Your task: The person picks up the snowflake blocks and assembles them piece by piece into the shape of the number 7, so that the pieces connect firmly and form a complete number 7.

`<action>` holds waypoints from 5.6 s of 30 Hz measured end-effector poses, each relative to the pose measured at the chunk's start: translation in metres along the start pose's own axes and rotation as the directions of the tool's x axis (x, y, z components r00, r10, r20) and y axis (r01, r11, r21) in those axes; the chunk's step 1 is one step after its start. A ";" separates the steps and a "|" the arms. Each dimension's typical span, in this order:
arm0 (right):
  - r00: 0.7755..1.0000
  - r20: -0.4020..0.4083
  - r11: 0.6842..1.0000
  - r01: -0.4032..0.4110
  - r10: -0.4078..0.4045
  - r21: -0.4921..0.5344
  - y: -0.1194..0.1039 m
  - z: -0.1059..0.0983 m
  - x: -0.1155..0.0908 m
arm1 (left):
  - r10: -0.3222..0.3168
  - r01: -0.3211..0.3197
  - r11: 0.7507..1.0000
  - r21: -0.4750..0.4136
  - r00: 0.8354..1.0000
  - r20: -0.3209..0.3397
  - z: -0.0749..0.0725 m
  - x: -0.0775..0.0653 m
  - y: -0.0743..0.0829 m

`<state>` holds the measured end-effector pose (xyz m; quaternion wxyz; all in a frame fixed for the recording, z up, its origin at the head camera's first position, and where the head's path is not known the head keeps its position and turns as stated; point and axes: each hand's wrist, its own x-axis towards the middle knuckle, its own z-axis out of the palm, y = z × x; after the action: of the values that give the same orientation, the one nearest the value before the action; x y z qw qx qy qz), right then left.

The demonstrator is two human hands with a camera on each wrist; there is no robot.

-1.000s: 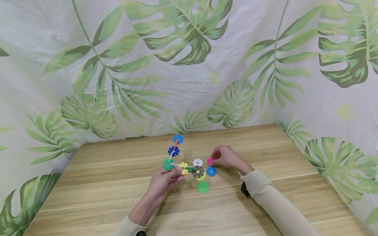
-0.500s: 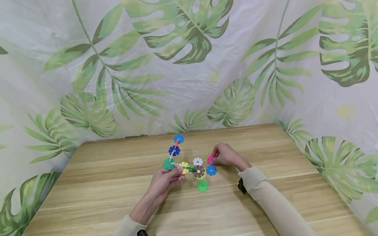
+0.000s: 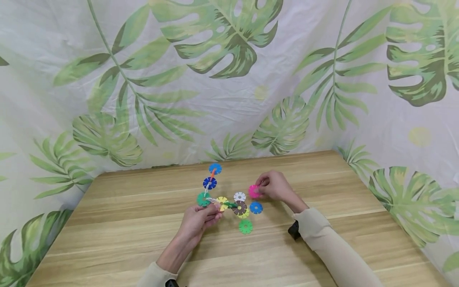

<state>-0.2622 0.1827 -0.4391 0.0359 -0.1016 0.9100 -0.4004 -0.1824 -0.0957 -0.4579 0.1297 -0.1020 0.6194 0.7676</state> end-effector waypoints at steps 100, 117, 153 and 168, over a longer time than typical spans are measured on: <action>0.984 0.152 0.977 0.124 -0.097 -0.176 -0.009 0.014 -0.029 | -0.028 0.028 0.999 -0.017 0.999 -0.020 -0.003 -0.005 0.009; 0.979 0.191 0.977 -0.037 0.078 -0.210 -0.007 0.013 -0.012 | -0.029 0.028 0.999 -0.025 0.999 -0.040 -0.003 -0.001 0.008; 0.994 0.108 0.891 -0.069 0.022 0.449 -0.019 0.007 -0.054 | -0.025 0.023 0.999 -0.047 0.999 -0.041 -0.006 -0.003 0.007; 0.973 0.216 0.689 -0.215 0.086 0.692 -0.026 0.033 -0.058 | -0.027 0.024 0.998 -0.056 0.998 -0.050 -0.008 -0.002 0.008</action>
<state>-0.1969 0.1537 -0.4434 0.1808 -0.0378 0.6838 -0.7059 -0.1834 -0.1048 -0.4520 0.1209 -0.1327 0.5996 0.7799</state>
